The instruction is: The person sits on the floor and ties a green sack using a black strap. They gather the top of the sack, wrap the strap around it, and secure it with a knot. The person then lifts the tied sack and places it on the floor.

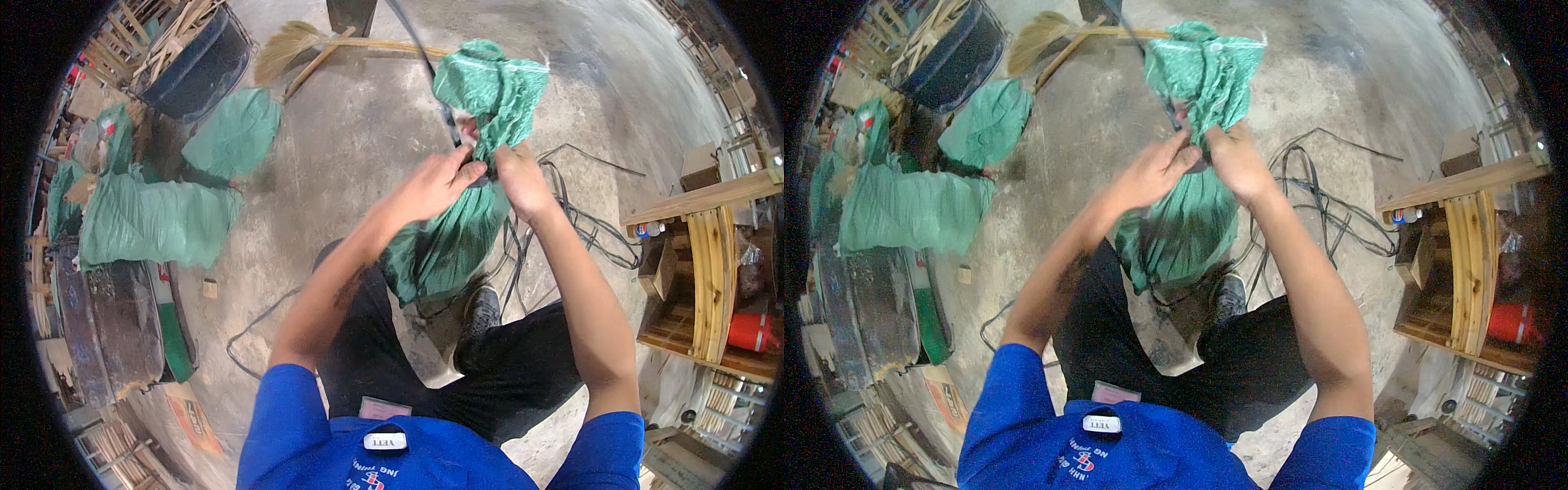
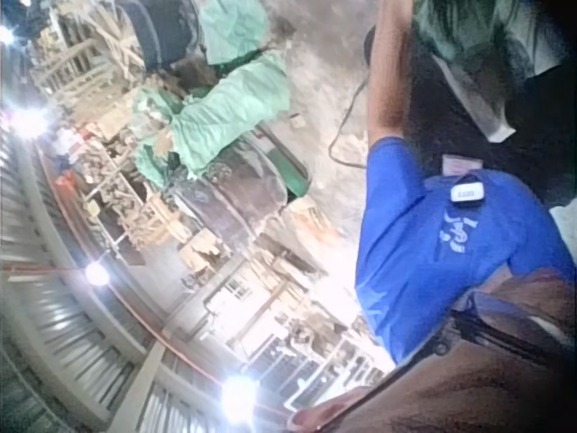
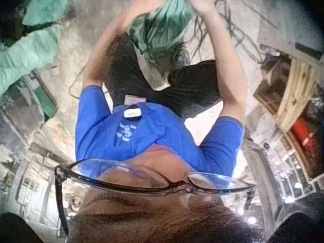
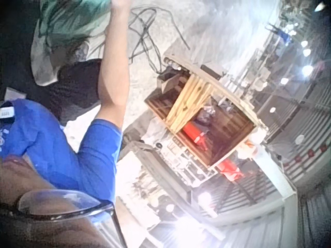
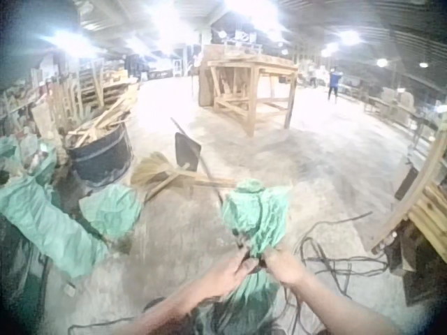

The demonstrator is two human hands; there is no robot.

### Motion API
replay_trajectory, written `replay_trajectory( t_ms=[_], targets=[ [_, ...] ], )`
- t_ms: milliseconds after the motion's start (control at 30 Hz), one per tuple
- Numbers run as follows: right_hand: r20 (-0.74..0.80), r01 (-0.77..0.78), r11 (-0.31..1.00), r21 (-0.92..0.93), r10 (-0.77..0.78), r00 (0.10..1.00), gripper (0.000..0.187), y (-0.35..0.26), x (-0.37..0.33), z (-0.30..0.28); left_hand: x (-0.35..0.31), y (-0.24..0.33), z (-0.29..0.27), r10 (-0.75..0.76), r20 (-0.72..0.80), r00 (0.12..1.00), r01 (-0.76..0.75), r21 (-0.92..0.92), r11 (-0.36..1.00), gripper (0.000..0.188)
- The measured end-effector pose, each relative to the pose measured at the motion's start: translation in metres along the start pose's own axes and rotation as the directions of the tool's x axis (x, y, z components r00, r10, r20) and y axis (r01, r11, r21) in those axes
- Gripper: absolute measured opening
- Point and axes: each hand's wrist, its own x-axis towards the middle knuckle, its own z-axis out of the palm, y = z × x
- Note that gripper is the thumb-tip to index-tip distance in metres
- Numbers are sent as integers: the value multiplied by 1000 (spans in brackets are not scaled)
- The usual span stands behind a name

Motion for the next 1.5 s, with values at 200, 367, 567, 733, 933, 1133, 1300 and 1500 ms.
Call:
replay_trajectory(
  t_ms=[200, 367, 567, 733, 933, 1133, 1300, 1500],
  targets=[
    [-67, -73, 980, 185, 87, 994, 35, 15, 4, 0, -13, 16, -36, 40, -14, 999, -35, 253, 967, 35],
    [-31, -53, 998, -21, 53, 998, 24, 24, 7, 1, -36, 28, -40, -122, -70, 990, 133, 173, 976, 32],
    [-189, 49, 868, -493, -163, 968, 37, 23, 12, 17, -53, 46, -10, 61, -287, 956, 10, 242, 970, 28],
    [-15, 224, 649, -727, -341, 940, 22, 11, 10, 29, -57, 61, -8, 10, -397, 918, 131, 326, 936, 21],
    [50, 280, 578, -766, -381, 923, 18, 14, 14, 41, -79, 78, -12, -129, -414, 901, 252, 255, 934, 22],
    [118, 366, 512, -777, -452, 884, 24, 19, 23, 45, -98, 75, -28, -96, -605, 790, 388, 372, 843, 21],
    [166, 408, 448, -795, -486, 858, 29, 14, 25, 50, -138, 92, -60, 93, -728, 680, 506, 556, 659, 14],
    [208, 446, 410, -795, -506, 837, 30, 13, 36, 55, -197, 126, -92, -637, -304, 708, 696, 450, 559, 15]
  ],
)
